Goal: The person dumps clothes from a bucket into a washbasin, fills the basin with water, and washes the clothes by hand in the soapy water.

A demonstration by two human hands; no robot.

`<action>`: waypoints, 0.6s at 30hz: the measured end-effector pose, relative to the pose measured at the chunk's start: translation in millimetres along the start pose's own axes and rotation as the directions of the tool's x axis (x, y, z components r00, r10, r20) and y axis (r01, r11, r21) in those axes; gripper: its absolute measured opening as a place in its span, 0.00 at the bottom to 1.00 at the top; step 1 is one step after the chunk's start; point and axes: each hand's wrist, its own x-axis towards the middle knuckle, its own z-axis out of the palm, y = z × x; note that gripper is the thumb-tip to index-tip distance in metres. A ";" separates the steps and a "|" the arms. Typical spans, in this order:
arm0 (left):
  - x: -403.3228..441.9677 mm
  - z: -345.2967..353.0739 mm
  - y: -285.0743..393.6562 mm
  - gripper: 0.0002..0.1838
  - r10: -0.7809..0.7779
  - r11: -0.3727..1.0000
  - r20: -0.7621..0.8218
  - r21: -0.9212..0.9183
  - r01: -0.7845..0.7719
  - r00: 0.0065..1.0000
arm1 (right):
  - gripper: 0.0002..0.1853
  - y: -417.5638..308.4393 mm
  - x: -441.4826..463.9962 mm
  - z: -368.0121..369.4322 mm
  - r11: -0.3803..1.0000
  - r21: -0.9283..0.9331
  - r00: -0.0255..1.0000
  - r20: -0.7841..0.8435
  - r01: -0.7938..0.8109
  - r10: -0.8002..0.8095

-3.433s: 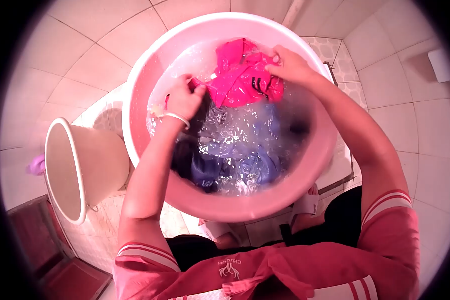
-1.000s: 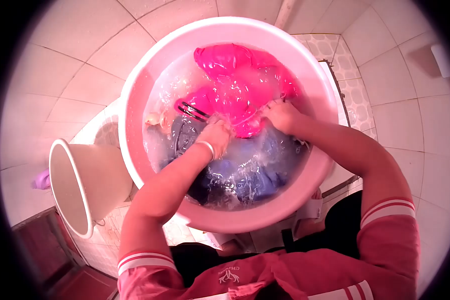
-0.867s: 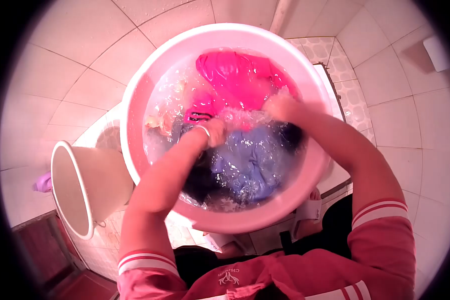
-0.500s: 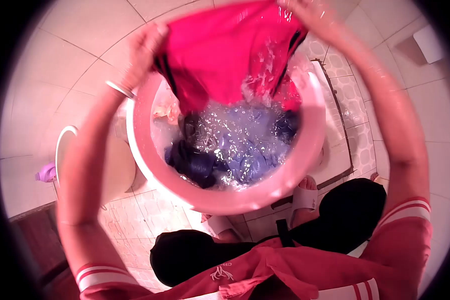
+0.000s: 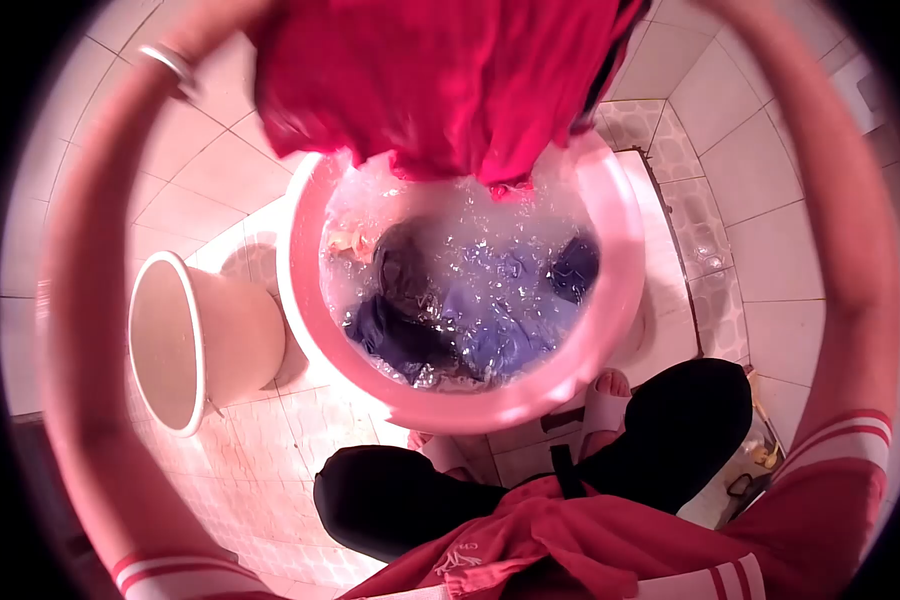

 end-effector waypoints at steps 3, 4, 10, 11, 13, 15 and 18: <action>-50.3 74.5 -84.3 0.17 -0.436 0.897 0.284 0.057 0.438 0.854 | 0.24 94.0 -41.0 107.0 0.986 -0.001 0.859 0.491 -0.167 0.146; -66.7 106.3 -124.5 0.14 -0.373 0.927 0.316 0.093 0.362 0.872 | 0.23 120.8 -63.6 146.9 0.997 0.046 0.880 0.474 -0.063 0.033; -178.9 272.1 -192.7 0.14 -0.371 0.714 0.289 0.697 0.072 0.883 | 0.16 184.8 -186.6 286.6 0.895 -0.435 0.899 0.425 0.101 0.106; -194.3 293.8 -215.8 0.16 -0.341 0.666 0.436 0.737 -0.113 0.833 | 0.16 198.5 -202.6 302.9 0.809 -0.569 0.953 0.299 0.148 0.036; -214.9 308.4 -207.5 0.23 -0.320 0.637 0.587 0.715 -0.290 0.744 | 0.17 228.7 -209.8 320.3 0.849 -0.484 0.851 0.518 0.212 0.083; -194.5 299.2 -214.7 0.22 -0.303 0.852 0.795 0.473 -0.223 0.526 | 0.17 237.7 -197.7 313.4 0.889 -0.383 0.697 0.709 0.252 0.108; -170.4 260.4 -218.1 0.17 -0.326 0.944 0.549 0.232 0.235 0.769 | 0.13 212.9 -156.2 264.2 0.986 -0.157 0.767 0.625 -0.058 0.145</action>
